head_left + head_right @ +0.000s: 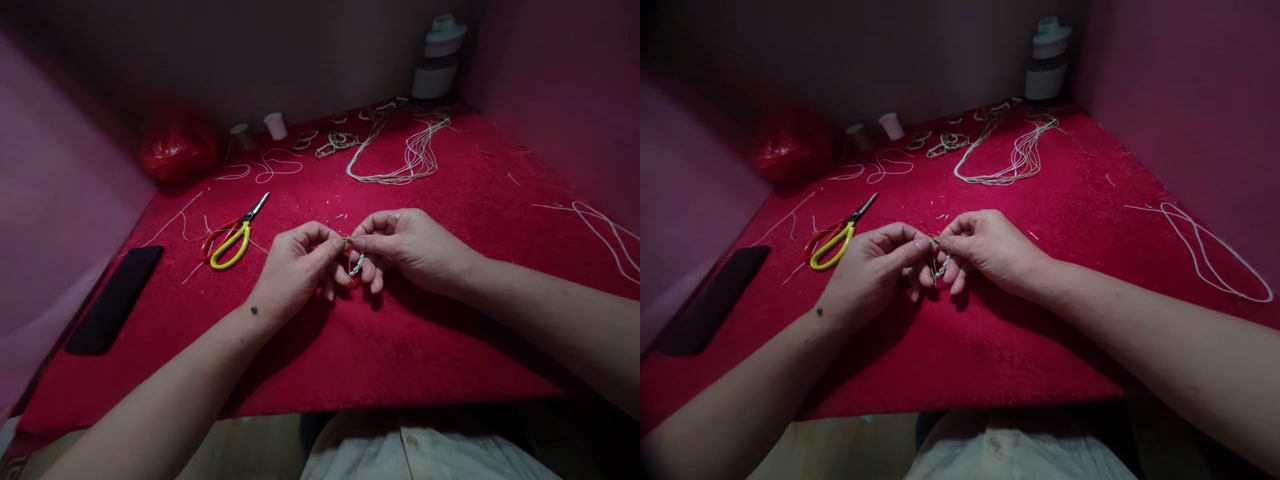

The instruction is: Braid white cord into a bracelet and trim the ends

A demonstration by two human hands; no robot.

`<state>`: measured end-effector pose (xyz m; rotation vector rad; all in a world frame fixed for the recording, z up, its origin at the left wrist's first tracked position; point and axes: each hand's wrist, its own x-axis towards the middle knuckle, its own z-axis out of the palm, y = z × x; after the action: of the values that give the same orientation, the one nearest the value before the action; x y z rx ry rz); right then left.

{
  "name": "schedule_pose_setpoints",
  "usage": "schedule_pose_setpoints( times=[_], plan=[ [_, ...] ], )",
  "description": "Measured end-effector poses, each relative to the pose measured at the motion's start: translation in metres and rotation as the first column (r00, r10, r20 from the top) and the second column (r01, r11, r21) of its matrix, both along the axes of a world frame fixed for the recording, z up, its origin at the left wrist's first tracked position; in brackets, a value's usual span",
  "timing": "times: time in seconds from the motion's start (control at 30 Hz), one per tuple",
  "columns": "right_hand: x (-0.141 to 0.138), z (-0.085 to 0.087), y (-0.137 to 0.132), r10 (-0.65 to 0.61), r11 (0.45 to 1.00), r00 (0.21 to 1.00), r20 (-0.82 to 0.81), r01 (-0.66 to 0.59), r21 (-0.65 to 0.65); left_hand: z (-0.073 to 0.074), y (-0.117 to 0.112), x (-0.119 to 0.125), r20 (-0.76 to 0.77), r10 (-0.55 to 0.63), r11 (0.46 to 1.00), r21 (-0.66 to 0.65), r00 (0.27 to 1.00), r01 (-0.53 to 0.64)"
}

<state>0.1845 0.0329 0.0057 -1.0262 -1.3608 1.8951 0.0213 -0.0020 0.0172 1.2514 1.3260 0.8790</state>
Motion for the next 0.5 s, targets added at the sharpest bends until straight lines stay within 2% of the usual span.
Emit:
schedule_pose_setpoints(
  times=[0.5],
  plan=[
    [-0.0006, -0.0034, -0.0002, -0.04, 0.999, 0.998, -0.053, 0.039, -0.026, -0.0029, 0.0009, 0.0017, -0.002, 0.013, 1.0, 0.01, 1.0, -0.013]
  ],
)
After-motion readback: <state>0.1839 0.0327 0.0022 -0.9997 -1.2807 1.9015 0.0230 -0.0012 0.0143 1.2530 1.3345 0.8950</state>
